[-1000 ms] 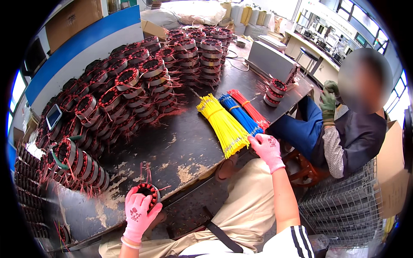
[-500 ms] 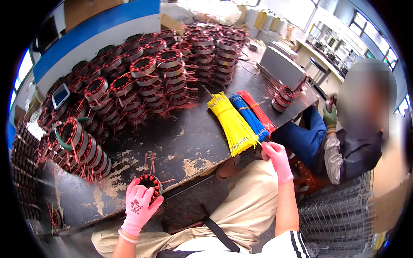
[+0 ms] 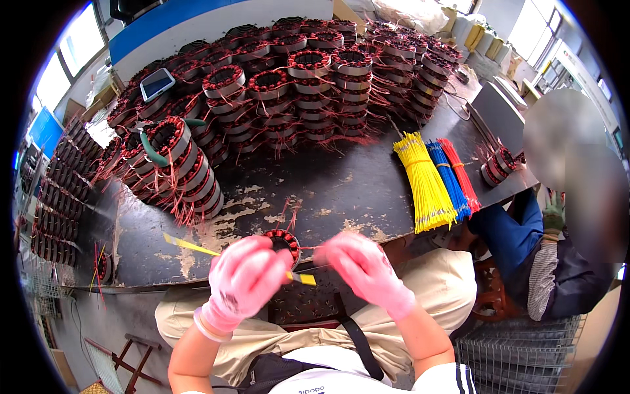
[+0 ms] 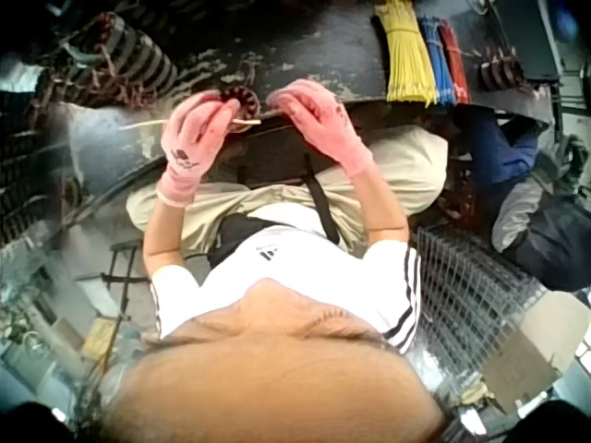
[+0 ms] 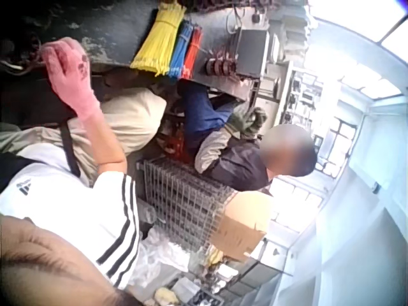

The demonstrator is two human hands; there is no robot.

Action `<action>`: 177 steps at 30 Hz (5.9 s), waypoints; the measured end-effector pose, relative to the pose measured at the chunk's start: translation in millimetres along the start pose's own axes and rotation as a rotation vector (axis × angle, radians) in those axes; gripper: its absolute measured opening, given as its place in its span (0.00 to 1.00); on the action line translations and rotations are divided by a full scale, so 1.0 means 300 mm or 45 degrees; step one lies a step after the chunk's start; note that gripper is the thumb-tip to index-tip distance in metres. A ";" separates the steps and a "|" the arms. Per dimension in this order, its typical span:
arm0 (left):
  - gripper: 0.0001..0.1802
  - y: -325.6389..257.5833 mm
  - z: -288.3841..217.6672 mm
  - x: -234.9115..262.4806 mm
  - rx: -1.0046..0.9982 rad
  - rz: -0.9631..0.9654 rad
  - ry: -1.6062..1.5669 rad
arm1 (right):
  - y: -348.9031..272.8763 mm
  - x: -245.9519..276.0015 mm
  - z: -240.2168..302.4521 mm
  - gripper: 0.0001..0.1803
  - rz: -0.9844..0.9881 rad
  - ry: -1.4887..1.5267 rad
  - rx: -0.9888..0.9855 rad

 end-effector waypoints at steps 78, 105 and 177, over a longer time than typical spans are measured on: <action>0.07 -0.120 0.066 -0.335 0.640 0.524 -0.525 | 0.038 -0.051 -0.273 0.12 0.132 -0.025 -0.772; 0.07 -0.135 0.053 -0.310 0.664 0.526 -0.529 | 0.024 -0.103 -0.326 0.09 0.341 0.364 -1.098; 0.08 -0.142 0.081 -0.283 0.672 0.560 -0.565 | -0.002 -0.115 -0.284 0.11 0.442 -0.135 -0.792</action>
Point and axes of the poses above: each hand's wrist, its own y-axis towards the middle knuckle, its own x-axis out of the back of the hand, z = x × y, the point moved 3 cm from there along y, towards the middle knuckle
